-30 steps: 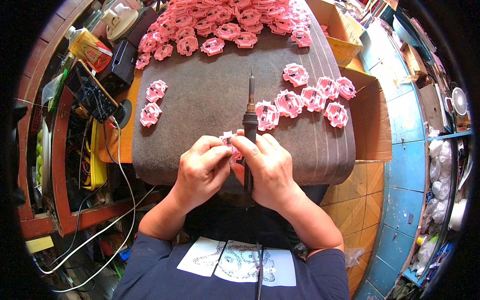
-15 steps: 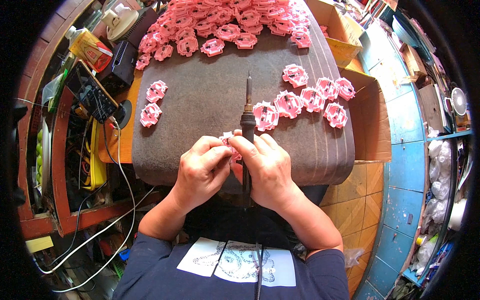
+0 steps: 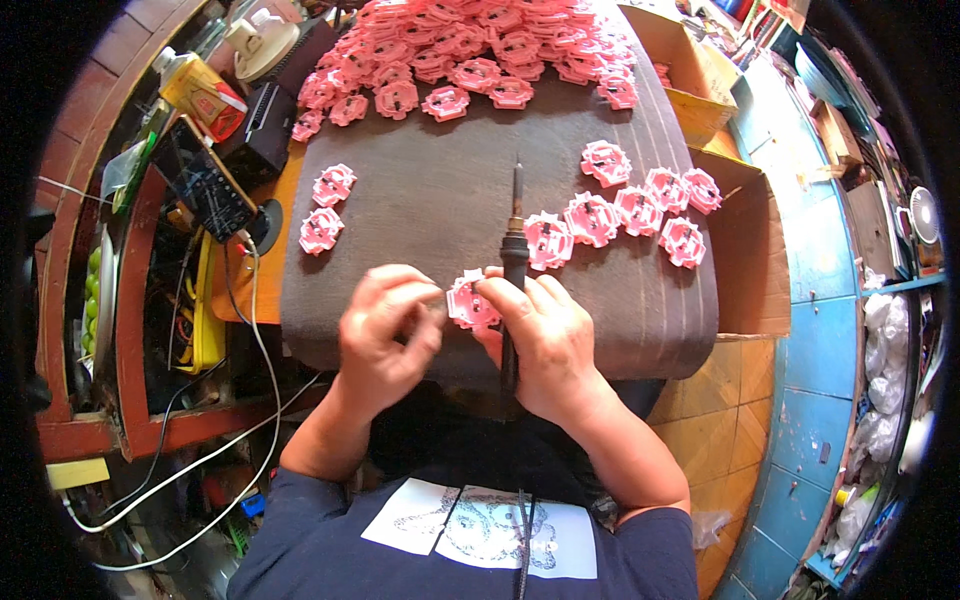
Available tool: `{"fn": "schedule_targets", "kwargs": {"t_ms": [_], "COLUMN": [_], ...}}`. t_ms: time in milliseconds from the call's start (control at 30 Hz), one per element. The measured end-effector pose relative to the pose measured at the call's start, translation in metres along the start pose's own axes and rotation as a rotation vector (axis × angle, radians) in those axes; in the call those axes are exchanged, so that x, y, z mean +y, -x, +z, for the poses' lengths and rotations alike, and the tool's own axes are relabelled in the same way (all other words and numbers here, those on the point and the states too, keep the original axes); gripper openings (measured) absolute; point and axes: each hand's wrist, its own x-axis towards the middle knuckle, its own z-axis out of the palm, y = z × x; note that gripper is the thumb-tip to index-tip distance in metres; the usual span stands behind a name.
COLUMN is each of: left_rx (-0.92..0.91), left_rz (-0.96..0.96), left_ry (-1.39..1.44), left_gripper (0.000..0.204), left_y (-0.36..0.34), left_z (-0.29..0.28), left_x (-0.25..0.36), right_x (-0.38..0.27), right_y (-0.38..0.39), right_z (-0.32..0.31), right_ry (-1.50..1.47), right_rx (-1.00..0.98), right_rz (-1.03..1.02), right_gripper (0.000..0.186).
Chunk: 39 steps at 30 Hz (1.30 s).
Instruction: The person uses a soldering iron to attach small metal pieces to pink plastic components on a workbench. They handle the components one at a time, applying solder to specific points and placing finished units into a cardboard box.
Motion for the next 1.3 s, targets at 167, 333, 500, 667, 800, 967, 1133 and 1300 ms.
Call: {"fn": "schedule_targets", "kwargs": {"t_ms": [167, 333, 500, 667, 800, 967, 1133, 1300], "left_rx": [0.270, 0.088, 0.046, -0.111, -0.165, -0.169, -0.105, -0.084], "left_rz": [-0.057, -0.175, -0.005, 0.079, 0.111, 0.128, 0.073, 0.050], "left_ry": [-0.658, -0.730, -0.614, -0.330, -0.246, -0.203, -0.241, -0.191], "left_gripper": [0.038, 0.040, 0.028, 0.035, 0.038, 0.040, 0.040, 0.034], "left_y": [-0.010, -0.008, 0.002, 0.011, 0.015, 0.015, 0.013, 0.011], "left_z": [-0.056, -0.069, -0.039, -0.004, 0.007, 0.009, 0.008, 0.007], "left_x": [-0.047, -0.060, -0.039, 0.002, 0.011, 0.005, 0.012, 0.008], "right_x": [-0.002, 0.002, -0.005, -0.017, -0.012, -0.009, -0.011, -0.013], "right_y": [0.000, 0.001, 0.006, 0.017, 0.023, 0.023, 0.016, 0.009], "right_z": [-0.003, 0.006, 0.001, 0.017, 0.024, 0.025, 0.026, 0.027], "right_ry": [0.049, 0.267, 0.304, -0.027, -0.084, -0.083, -0.210, -0.177], "right_rx": [-0.017, 0.117, 0.226, 0.169, 0.156, 0.162, 0.158, 0.200], "right_rz": [0.007, 0.020, -0.093, -0.153, -0.130, -0.103, -0.015, -0.088], "right_gripper": [0.050, 0.056, 0.052, 0.051, 0.062, 0.067, 0.061, 0.048]}}
